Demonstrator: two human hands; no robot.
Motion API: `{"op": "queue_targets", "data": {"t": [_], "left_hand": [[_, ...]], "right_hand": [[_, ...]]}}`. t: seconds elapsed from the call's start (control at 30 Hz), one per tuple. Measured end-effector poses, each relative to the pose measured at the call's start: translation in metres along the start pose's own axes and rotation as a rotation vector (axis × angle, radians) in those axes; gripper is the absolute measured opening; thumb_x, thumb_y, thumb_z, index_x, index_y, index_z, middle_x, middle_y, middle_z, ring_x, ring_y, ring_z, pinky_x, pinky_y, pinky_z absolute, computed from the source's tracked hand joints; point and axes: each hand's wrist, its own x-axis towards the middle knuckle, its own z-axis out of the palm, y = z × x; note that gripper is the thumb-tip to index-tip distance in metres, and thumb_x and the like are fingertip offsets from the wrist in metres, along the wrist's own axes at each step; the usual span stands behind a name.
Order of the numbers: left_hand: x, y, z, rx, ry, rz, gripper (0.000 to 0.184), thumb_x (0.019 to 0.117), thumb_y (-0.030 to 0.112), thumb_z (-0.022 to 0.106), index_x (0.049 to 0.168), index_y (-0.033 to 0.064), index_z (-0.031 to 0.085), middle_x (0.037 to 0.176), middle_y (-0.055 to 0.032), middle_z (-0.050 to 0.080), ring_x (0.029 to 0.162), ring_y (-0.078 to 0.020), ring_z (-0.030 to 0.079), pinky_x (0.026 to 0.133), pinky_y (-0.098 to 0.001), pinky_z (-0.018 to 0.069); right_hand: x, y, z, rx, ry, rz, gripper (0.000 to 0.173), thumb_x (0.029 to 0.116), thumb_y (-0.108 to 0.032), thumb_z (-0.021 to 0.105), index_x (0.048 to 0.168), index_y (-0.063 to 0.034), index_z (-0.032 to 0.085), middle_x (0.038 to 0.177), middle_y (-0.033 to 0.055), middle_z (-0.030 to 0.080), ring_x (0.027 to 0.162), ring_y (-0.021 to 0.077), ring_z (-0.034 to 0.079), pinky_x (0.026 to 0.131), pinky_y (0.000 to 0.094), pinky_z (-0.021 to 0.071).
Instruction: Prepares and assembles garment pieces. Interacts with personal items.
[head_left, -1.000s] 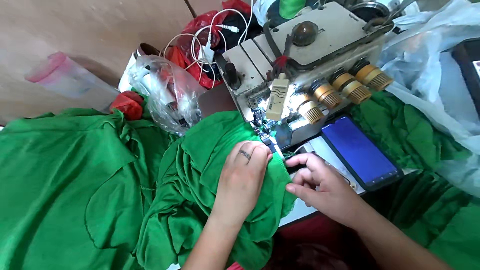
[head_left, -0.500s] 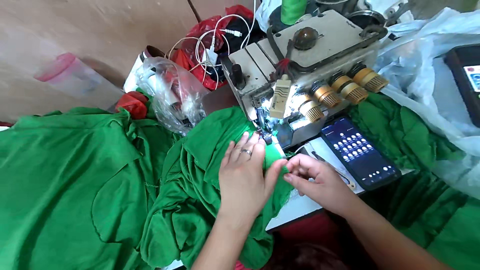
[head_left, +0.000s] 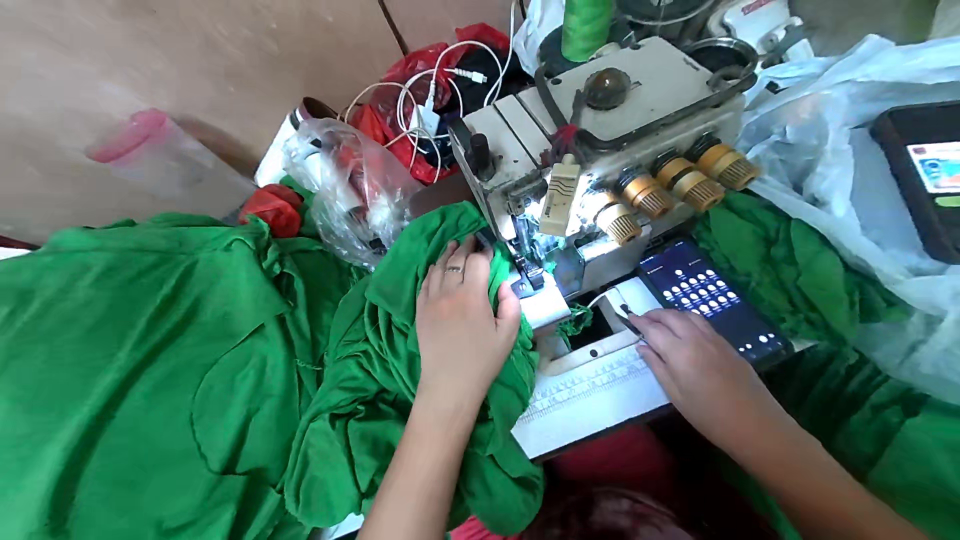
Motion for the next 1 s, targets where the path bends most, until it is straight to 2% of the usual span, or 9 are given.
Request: {"op": "queue_targets", "data": {"t": [0.07, 0.13, 0.2, 0.4, 0.47, 0.57, 0.73, 0.9, 1.0], "left_hand": [[-0.012, 0.002, -0.005, 0.045, 0.039, -0.010, 0.041, 0.0941, 0.035, 0.051, 0.115, 0.0072, 0.072, 0.125, -0.0162, 0.067, 0.118, -0.0384, 0.062, 0.088, -0.0561, 0.0508], [-0.019, 0.003, -0.014, 0.026, 0.042, -0.019, 0.044, 0.0960, 0.044, 0.054, 0.107, 0.0068, 0.074, 0.116, -0.0158, 0.069, 0.109, -0.0375, 0.064, 0.083, -0.0538, 0.0519], [-0.017, -0.001, -0.021, -0.015, 0.053, -0.007, 0.047, 0.0984, 0.048, 0.055, 0.107, 0.0052, 0.073, 0.115, -0.0170, 0.068, 0.108, -0.0370, 0.065, 0.086, -0.0530, 0.0534], [0.030, -0.020, -0.013, -0.061, -0.004, 0.155, 0.032, 0.1046, 0.012, 0.047, 0.128, -0.0050, 0.061, 0.146, -0.0235, 0.055, 0.139, -0.0419, 0.049, 0.112, -0.0594, 0.0390], [0.040, -0.023, -0.014, -0.046, -0.113, 0.119, 0.036, 0.1056, 0.016, 0.051, 0.134, -0.0047, 0.057, 0.137, -0.0257, 0.059, 0.133, -0.0446, 0.053, 0.111, -0.0616, 0.0388], [0.041, -0.022, -0.031, -0.002, -0.197, 0.108, 0.031, 0.1018, 0.021, 0.062, 0.117, -0.0053, 0.068, 0.115, -0.0305, 0.066, 0.111, -0.0495, 0.063, 0.095, -0.0660, 0.0460], [0.005, -0.044, -0.047, -0.084, -0.080, 0.088, 0.022, 0.0976, 0.028, 0.063, 0.100, 0.0096, 0.076, 0.098, -0.0122, 0.070, 0.090, -0.0314, 0.068, 0.073, -0.0566, 0.0536], [-0.037, -0.041, -0.065, -0.353, 0.020, -0.014, 0.028, 0.0980, 0.033, 0.062, 0.100, 0.0083, 0.074, 0.091, 0.0030, 0.070, 0.079, 0.0058, 0.060, 0.071, -0.0132, 0.0486], [-0.053, -0.032, -0.065, -0.562, 0.102, -0.025, 0.021, 0.0988, 0.025, 0.064, 0.099, 0.0049, 0.071, 0.083, 0.0087, 0.067, 0.070, 0.0103, 0.056, 0.063, -0.0074, 0.0467]], "right_hand": [[-0.003, 0.003, 0.002, -0.023, -0.003, -0.003, 0.031, 0.0895, 0.001, 0.069, 0.121, 0.0037, 0.070, 0.109, 0.0261, 0.068, 0.102, 0.0476, 0.067, 0.080, 0.0563, 0.0576], [-0.005, 0.005, 0.003, -0.030, -0.003, -0.018, 0.031, 0.0886, 0.001, 0.070, 0.120, 0.0023, 0.071, 0.106, 0.0248, 0.068, 0.099, 0.0457, 0.067, 0.078, 0.0548, 0.0579], [-0.005, 0.003, 0.001, -0.030, -0.013, -0.019, 0.030, 0.0892, 0.002, 0.070, 0.120, 0.0022, 0.071, 0.105, 0.0243, 0.068, 0.099, 0.0447, 0.068, 0.078, 0.0535, 0.0583], [-0.004, -0.003, -0.004, -0.040, 0.010, 0.045, 0.027, 0.0918, 0.004, 0.058, 0.115, 0.0008, 0.072, 0.101, 0.0212, 0.070, 0.095, 0.0406, 0.070, 0.074, 0.0497, 0.0592], [-0.006, -0.009, -0.007, 0.013, 0.036, 0.031, 0.025, 0.0921, 0.002, 0.056, 0.111, -0.0012, 0.072, 0.098, 0.0194, 0.071, 0.089, 0.0391, 0.071, 0.070, 0.0512, 0.0586], [-0.012, -0.021, -0.009, 0.169, 0.021, -0.032, 0.024, 0.0963, -0.004, 0.052, 0.113, -0.0038, 0.070, 0.101, 0.0154, 0.070, 0.079, 0.0312, 0.072, 0.063, 0.0463, 0.0591], [-0.017, -0.032, -0.007, 0.488, -0.092, -0.170, 0.025, 0.1025, -0.010, 0.045, 0.116, -0.0059, 0.066, 0.102, 0.0129, 0.067, 0.075, 0.0214, 0.068, 0.061, 0.0375, 0.0578], [0.003, -0.045, -0.013, 0.627, -0.062, -0.336, 0.038, 0.1095, -0.033, 0.039, 0.116, -0.0056, 0.065, 0.099, 0.0091, 0.068, 0.077, 0.0145, 0.065, 0.062, 0.0311, 0.0541], [0.022, -0.062, -0.016, 0.651, -0.041, -0.406, 0.042, 0.1092, -0.036, 0.041, 0.113, -0.0044, 0.067, 0.096, 0.0088, 0.069, 0.079, 0.0148, 0.066, 0.063, 0.0321, 0.0542]]}}
